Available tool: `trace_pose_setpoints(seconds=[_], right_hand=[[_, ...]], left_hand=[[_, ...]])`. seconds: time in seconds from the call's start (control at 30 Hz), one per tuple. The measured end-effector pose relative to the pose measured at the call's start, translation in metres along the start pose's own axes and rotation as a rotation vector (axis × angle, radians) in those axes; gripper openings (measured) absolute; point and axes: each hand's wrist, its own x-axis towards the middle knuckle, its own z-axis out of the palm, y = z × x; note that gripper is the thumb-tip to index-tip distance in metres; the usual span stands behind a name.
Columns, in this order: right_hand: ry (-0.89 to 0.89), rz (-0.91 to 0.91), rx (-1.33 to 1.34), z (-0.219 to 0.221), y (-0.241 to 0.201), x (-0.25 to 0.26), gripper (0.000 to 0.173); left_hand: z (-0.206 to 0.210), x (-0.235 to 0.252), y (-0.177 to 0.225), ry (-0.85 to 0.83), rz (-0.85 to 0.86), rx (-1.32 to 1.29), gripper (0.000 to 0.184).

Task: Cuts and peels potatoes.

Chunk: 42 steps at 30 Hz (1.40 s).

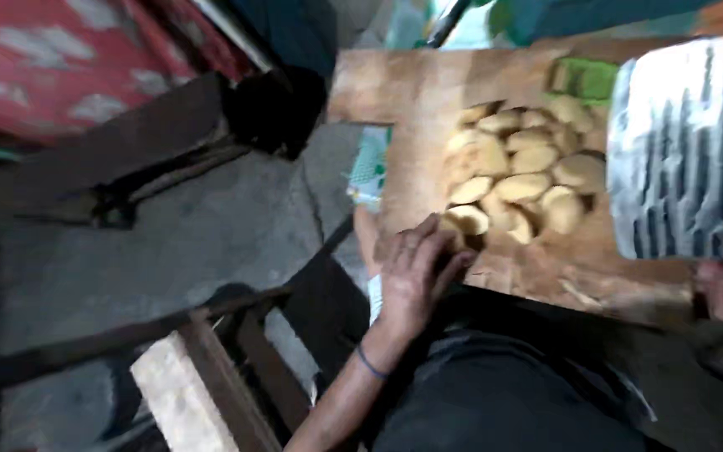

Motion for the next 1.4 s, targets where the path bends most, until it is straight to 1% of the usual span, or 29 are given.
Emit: trace_pose_setpoints(seconds=[0.03,0.07,0.13,0.17,0.23,0.3,0.47,0.63,0.73,0.83,0.9,1.03,1.13,1.3,1.4], right_hand=[[-0.111,-0.058,-0.138,0.01,0.001,-0.004,0.043],[-0.178,-0.147,-0.26,0.018,-0.001,-0.01,0.049],[-0.226,-0.33,-0.441,0.034,-0.009,-0.02,0.043],[-0.239,-0.386,-0.506,0.041,-0.015,-0.023,0.039],[-0.24,-0.469,-0.609,0.053,-0.025,-0.026,0.033],[-0.23,-0.52,-0.71,0.06,-0.031,-0.026,0.031],[-0.277,-0.486,-0.849,0.065,-0.047,-0.027,0.033],[-0.315,-0.526,-0.944,0.072,-0.058,-0.028,0.035],[-0.319,-0.51,-0.934,0.083,-0.059,-0.024,0.034],[-0.24,-0.599,-0.905,0.094,-0.043,-0.015,0.034],[-0.24,-0.608,-0.882,0.093,-0.039,-0.012,0.035],[-0.293,-0.515,-0.922,0.081,-0.058,-0.017,0.038],[-0.291,-0.532,-0.975,0.075,-0.072,-0.026,0.037],[-0.339,-0.494,-1.026,0.078,-0.074,-0.032,0.039],[-0.317,-0.536,-0.984,0.088,-0.065,-0.03,0.036]], left_hand=[[0.001,-0.002,-0.002,0.024,0.003,-0.038,0.029],[0.001,-0.003,-0.003,0.037,0.001,-0.085,0.027],[0.001,-0.005,-0.003,0.052,-0.019,-0.168,0.02],[0.002,-0.006,-0.003,0.072,-0.032,-0.201,0.018],[0.006,-0.007,-0.003,0.143,-0.061,-0.236,0.016],[0.011,-0.008,-0.004,0.215,-0.079,-0.26,0.016],[0.016,-0.011,-0.007,0.246,-0.084,-0.34,0.016],[0.016,-0.011,-0.008,0.254,-0.072,-0.352,0.015],[0.015,-0.011,-0.007,0.242,-0.073,-0.358,0.013],[0.014,-0.012,-0.01,0.234,-0.041,-0.368,0.01],[0.014,-0.013,-0.011,0.234,-0.037,-0.363,0.01],[0.014,-0.013,-0.01,0.254,-0.059,-0.375,0.01],[0.015,-0.014,-0.01,0.261,-0.069,-0.364,0.012],[0.015,-0.013,-0.01,0.265,-0.058,-0.368,0.012],[0.014,-0.015,-0.011,0.26,-0.056,-0.389,0.01]])
